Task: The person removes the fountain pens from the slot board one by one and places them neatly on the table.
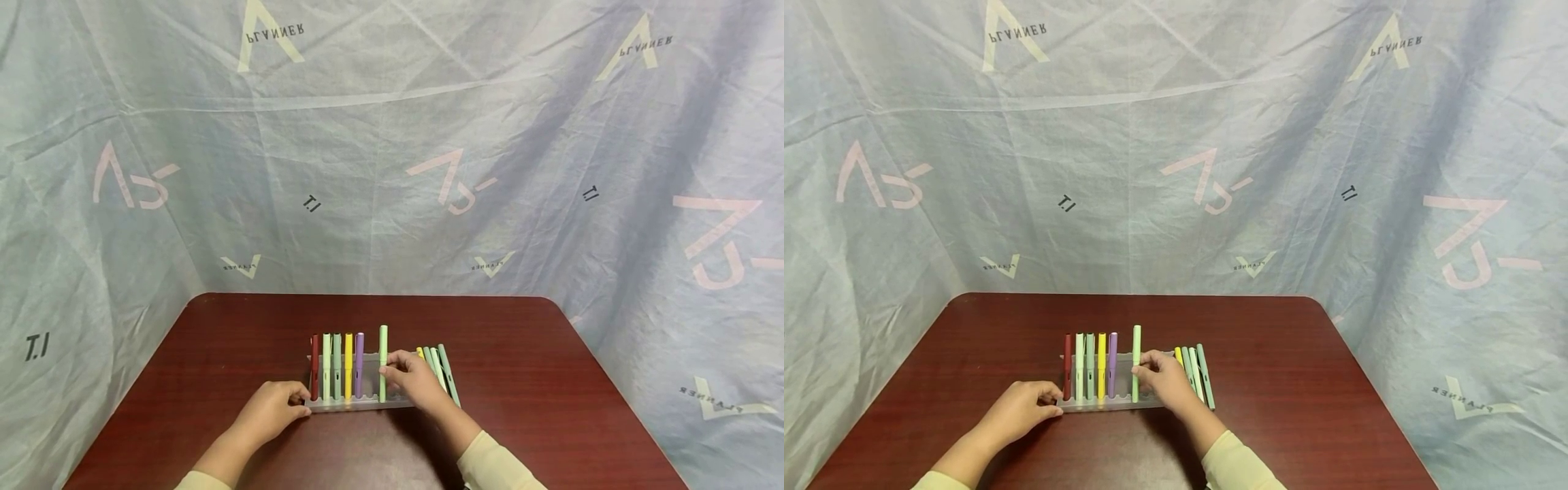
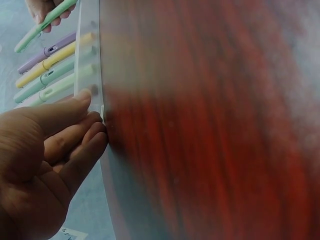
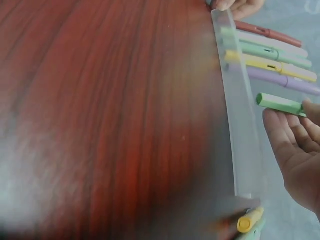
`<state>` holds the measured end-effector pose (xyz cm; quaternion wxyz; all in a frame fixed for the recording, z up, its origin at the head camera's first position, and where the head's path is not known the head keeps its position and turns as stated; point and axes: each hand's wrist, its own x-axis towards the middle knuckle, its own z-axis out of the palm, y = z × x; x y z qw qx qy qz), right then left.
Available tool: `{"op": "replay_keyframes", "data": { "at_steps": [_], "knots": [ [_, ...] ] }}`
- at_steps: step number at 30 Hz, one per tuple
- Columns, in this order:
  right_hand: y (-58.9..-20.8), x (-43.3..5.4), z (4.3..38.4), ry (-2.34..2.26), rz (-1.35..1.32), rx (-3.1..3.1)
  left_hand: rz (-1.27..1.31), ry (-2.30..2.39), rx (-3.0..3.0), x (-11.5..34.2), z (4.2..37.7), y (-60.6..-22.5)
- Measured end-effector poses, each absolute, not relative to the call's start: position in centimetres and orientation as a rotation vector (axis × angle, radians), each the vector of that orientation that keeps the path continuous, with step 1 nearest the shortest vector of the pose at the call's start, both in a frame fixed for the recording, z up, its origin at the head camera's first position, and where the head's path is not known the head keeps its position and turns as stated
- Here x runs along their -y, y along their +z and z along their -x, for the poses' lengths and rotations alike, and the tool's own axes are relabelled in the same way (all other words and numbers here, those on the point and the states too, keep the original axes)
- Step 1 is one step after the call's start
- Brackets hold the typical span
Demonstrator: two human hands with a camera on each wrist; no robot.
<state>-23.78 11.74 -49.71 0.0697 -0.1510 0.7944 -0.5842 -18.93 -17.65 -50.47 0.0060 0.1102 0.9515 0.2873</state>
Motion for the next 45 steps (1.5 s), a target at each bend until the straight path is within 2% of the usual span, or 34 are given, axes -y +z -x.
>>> {"op": "replay_keyframes", "data": {
  "at_steps": [45],
  "knots": [
    [-50.0,-22.3,24.3,-1.85,0.189,-2.382,-0.332,0.911,-2.975,17.7,19.0,-50.3]
  ]
}}
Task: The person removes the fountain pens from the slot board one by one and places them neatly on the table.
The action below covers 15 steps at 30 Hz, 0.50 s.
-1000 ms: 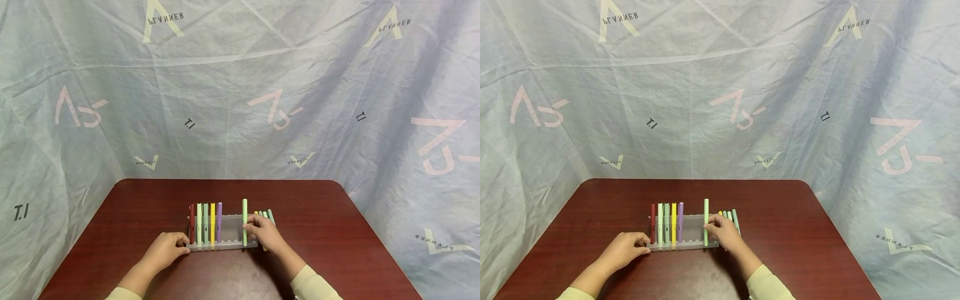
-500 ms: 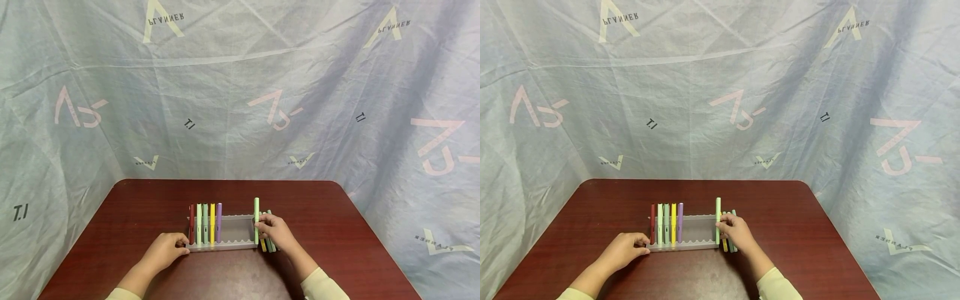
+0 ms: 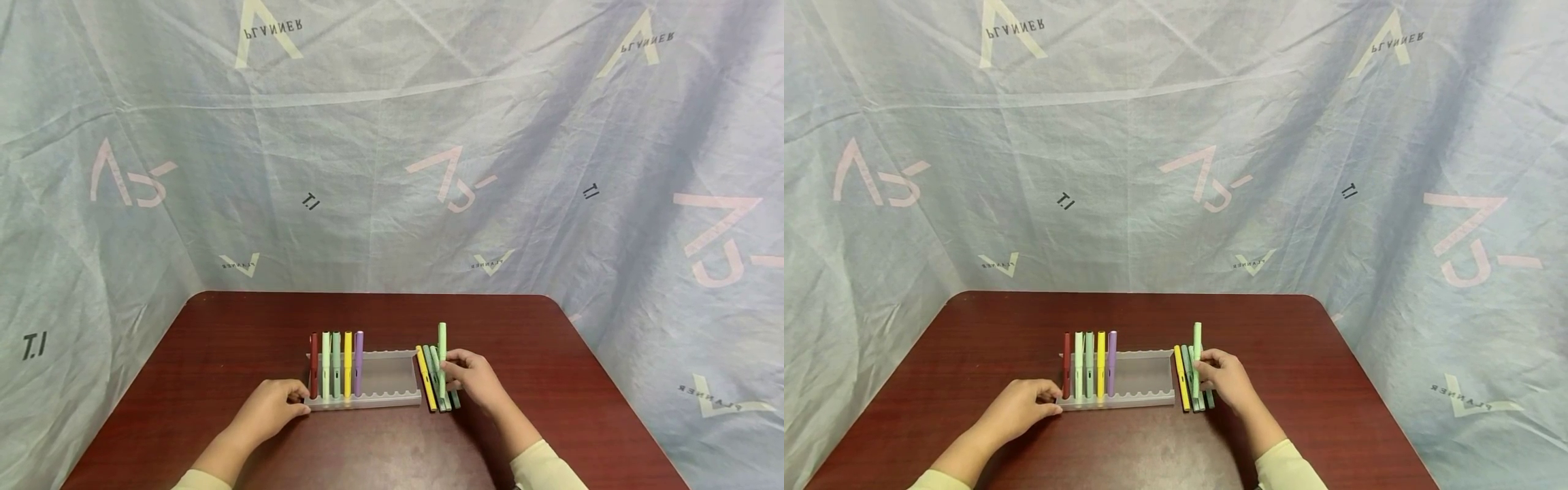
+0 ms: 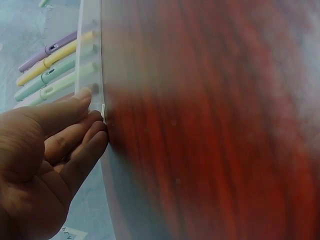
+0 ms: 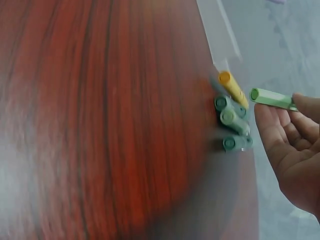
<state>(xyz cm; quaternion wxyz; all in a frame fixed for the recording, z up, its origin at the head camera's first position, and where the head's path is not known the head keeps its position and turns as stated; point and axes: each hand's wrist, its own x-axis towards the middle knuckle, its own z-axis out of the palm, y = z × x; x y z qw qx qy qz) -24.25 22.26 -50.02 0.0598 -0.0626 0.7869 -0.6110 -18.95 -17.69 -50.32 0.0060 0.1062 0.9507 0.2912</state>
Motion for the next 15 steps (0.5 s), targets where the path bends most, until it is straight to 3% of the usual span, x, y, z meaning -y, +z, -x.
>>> {"op": "replay_keyframes", "data": {
  "at_steps": [15],
  "knots": [
    [-51.3,-25.5,24.7,-1.737,-0.079,-2.495,-0.355,0.898,-2.995,17.7,19.1,-50.5]
  ]
}}
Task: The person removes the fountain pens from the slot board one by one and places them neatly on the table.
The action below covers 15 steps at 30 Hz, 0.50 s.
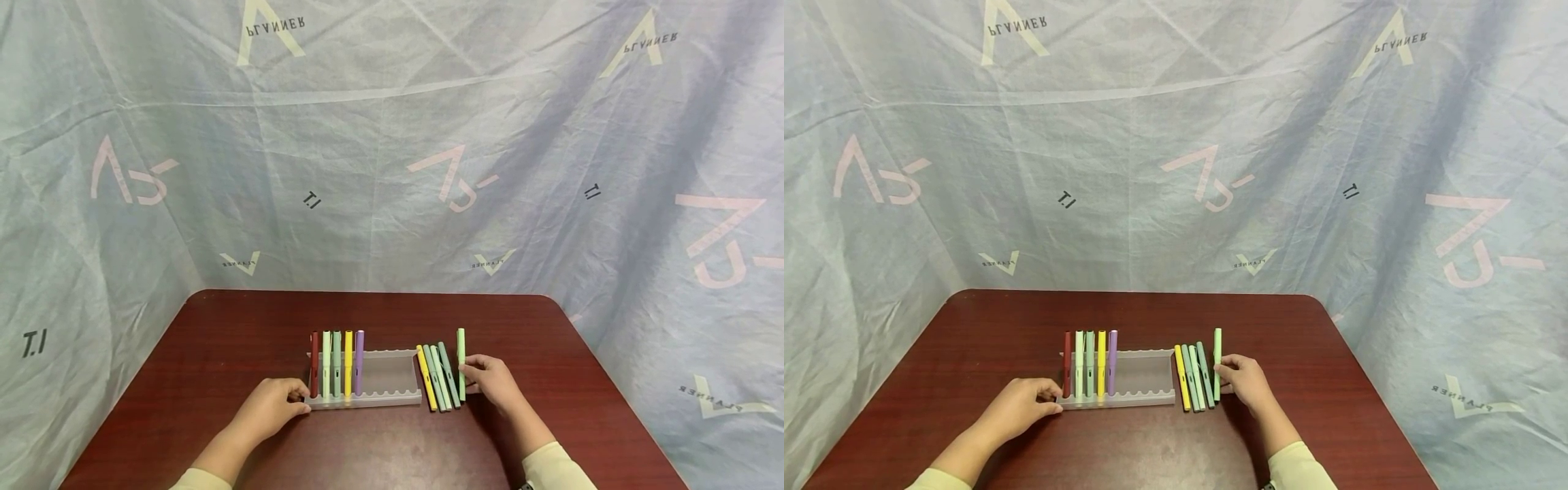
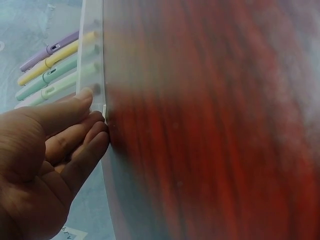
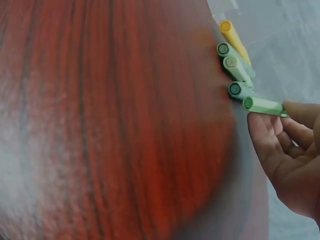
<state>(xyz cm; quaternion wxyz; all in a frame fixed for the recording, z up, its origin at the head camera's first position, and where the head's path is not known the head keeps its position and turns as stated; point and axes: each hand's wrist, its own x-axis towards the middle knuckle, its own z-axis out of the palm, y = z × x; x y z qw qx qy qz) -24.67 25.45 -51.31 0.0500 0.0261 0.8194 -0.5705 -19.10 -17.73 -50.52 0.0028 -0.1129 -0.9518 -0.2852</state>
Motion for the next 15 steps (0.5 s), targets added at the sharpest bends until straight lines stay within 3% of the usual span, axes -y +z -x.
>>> {"op": "replay_keyframes", "data": {
  "at_steps": [15],
  "knots": [
    [-51.94,-24.96,25.03,-1.356,-0.123,-2.75,0.318,-0.926,3.01,17.62,19.08,-50.18]
  ]
}}
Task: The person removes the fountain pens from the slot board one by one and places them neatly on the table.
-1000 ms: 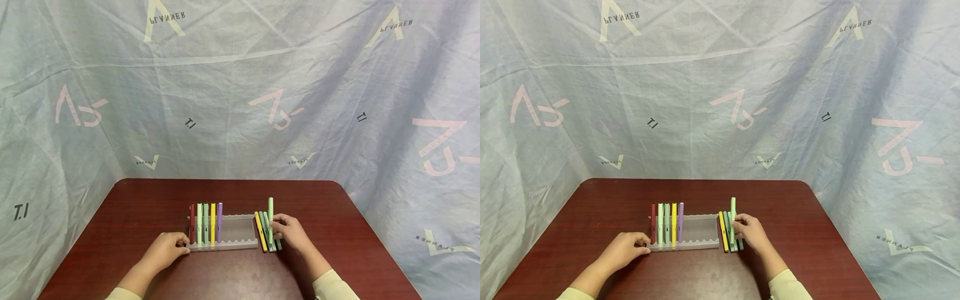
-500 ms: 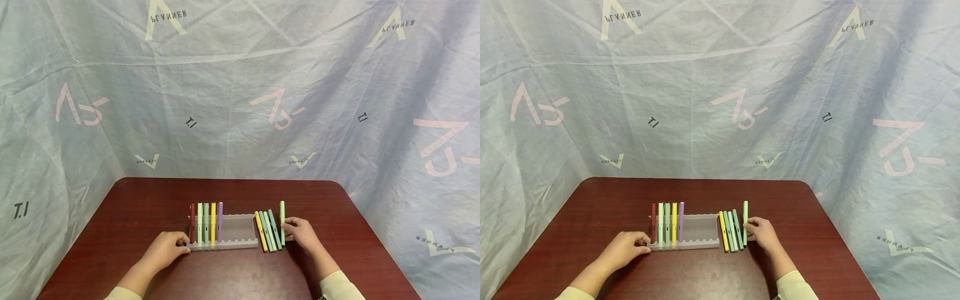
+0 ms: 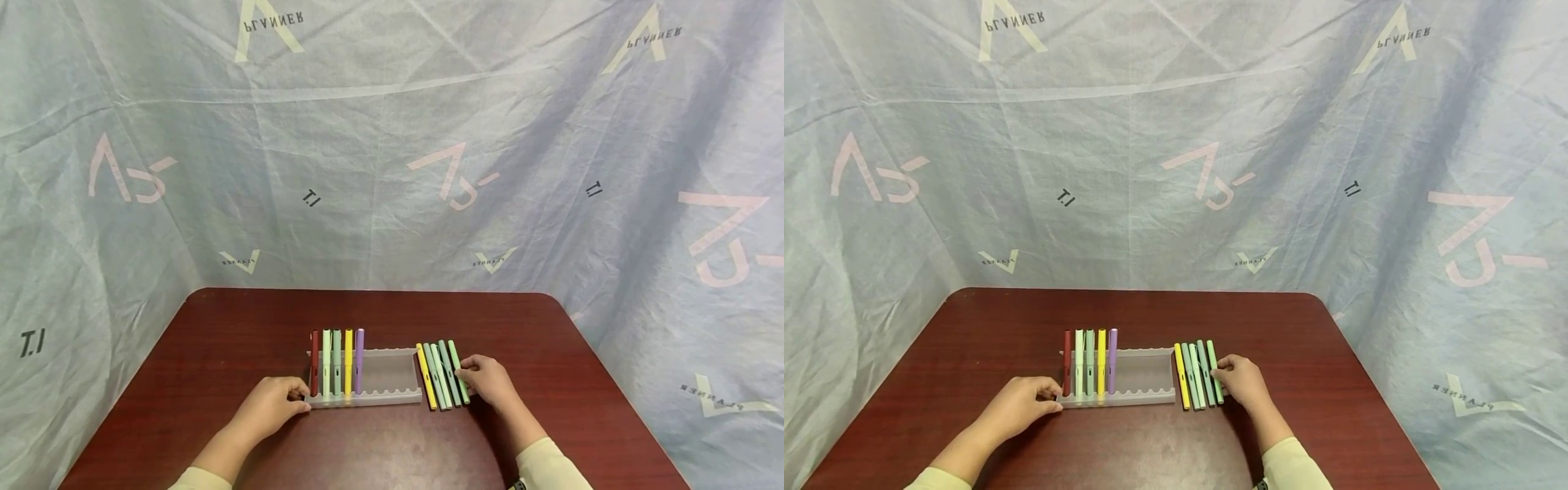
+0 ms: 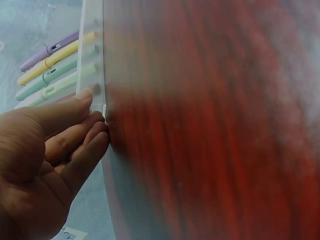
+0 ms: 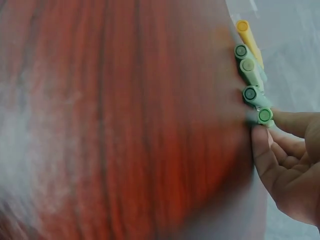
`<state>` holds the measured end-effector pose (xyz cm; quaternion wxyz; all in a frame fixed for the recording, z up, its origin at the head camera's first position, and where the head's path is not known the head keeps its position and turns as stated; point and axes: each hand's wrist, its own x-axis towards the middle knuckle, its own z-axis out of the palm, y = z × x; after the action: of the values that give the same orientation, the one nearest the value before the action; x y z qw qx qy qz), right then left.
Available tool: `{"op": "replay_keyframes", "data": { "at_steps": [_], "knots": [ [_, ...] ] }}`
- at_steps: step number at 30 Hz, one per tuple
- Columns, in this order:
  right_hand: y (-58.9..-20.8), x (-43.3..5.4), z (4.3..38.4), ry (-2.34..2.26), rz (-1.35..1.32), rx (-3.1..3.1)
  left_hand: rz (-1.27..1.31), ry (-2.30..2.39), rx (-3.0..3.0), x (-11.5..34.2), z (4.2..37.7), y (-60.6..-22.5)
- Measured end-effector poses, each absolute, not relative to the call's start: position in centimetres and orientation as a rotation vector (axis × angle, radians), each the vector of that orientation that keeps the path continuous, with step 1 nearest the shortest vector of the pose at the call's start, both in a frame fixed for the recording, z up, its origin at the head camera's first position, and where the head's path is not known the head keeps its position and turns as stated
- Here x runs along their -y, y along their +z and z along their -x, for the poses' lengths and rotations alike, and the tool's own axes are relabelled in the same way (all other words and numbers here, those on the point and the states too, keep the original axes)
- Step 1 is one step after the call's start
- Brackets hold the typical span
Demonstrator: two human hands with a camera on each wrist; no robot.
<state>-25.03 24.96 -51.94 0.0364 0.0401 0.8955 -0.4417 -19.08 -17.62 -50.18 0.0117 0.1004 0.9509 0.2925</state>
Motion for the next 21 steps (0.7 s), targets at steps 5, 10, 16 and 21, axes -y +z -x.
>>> {"op": "replay_keyframes", "data": {
  "at_steps": [5,10,16,21],
  "knots": [
    [-51.93,-24.78,25.02,-1.265,-0.119,-2.809,-0.306,0.912,-2.964,17.61,19.1,-50.22],
    [-51.89,-24.59,24.95,-1.224,-0.126,-2.834,-0.317,0.908,-2.972,17.64,19.13,-50.33],
    [-52.04,-24.64,25.02,-1.232,-0.136,-2.825,-0.328,0.899,-2.98,17.65,19.22,-50.42],
    [-52.14,-24.67,25.06,-1.259,-0.144,-2.813,-0.321,0.898,-2.976,17.67,19.25,-50.42]
  ]
}}
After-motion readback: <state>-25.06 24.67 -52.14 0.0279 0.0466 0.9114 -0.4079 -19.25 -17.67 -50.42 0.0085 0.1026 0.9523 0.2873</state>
